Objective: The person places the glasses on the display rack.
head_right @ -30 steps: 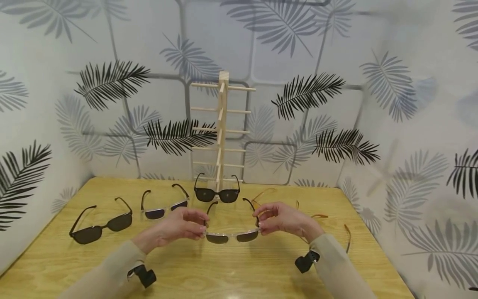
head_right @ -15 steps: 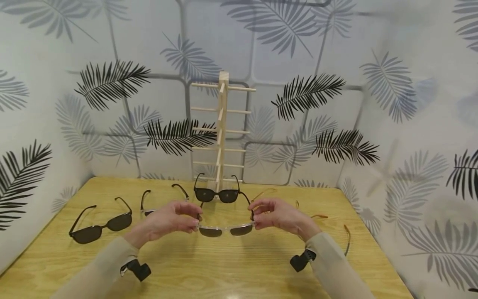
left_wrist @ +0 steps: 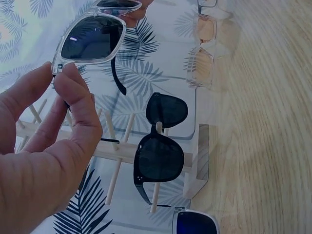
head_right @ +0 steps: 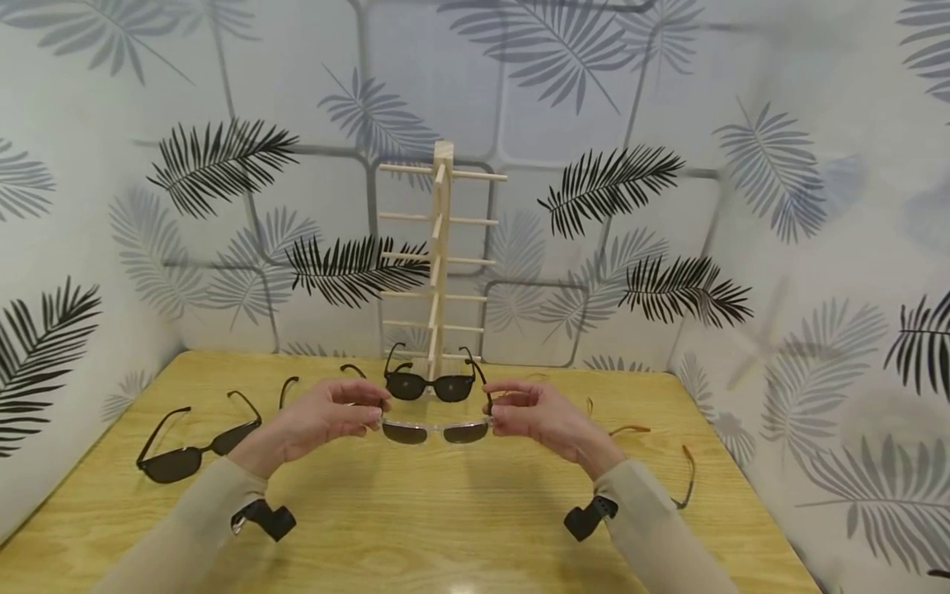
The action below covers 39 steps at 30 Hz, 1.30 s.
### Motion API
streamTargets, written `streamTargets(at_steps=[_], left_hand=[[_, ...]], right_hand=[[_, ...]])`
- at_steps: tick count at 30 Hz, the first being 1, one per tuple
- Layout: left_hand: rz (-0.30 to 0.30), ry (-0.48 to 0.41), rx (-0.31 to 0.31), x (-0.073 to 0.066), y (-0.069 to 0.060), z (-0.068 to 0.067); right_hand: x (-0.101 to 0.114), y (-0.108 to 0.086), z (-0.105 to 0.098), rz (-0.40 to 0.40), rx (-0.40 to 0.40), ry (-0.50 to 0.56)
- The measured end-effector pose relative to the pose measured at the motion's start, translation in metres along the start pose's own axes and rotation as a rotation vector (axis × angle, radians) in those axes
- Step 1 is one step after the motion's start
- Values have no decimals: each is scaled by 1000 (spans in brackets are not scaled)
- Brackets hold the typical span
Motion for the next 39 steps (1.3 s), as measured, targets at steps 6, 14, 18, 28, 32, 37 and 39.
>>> streamTargets(at_steps=[6,14,18,28,32,37,39], left_hand=[[21,-24,-62,-4,0,-8],[15,-85,-140,-5,2,-16],[15,-118,-157,-5,4,-19],[15,-172,-209,-2,7,-28],[37,-206,-235,-2,9,-32],[101,-266,-265,-3,11,-32],[118,-287,-287,-1,12,-34]], right_hand=[[4,2,2,-19,-105,111],[4,6,2,-22,-208,168],[3,6,2,-26,-234,173],[8,11,5,-66,-282,172],[10,14,7,-100,-313,206],[10,15,7,-154,-375,289],[9,16,6,-166,-407,315]])
Point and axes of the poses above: each hand's wrist, its own y-axis towards the middle knuckle, its own z-axis out of the palm, x = y × z, the point moved 9 cm from there along y, towards the middle knuckle, and after that the axes turned 1 degree about -z, right-handed, at the moved point
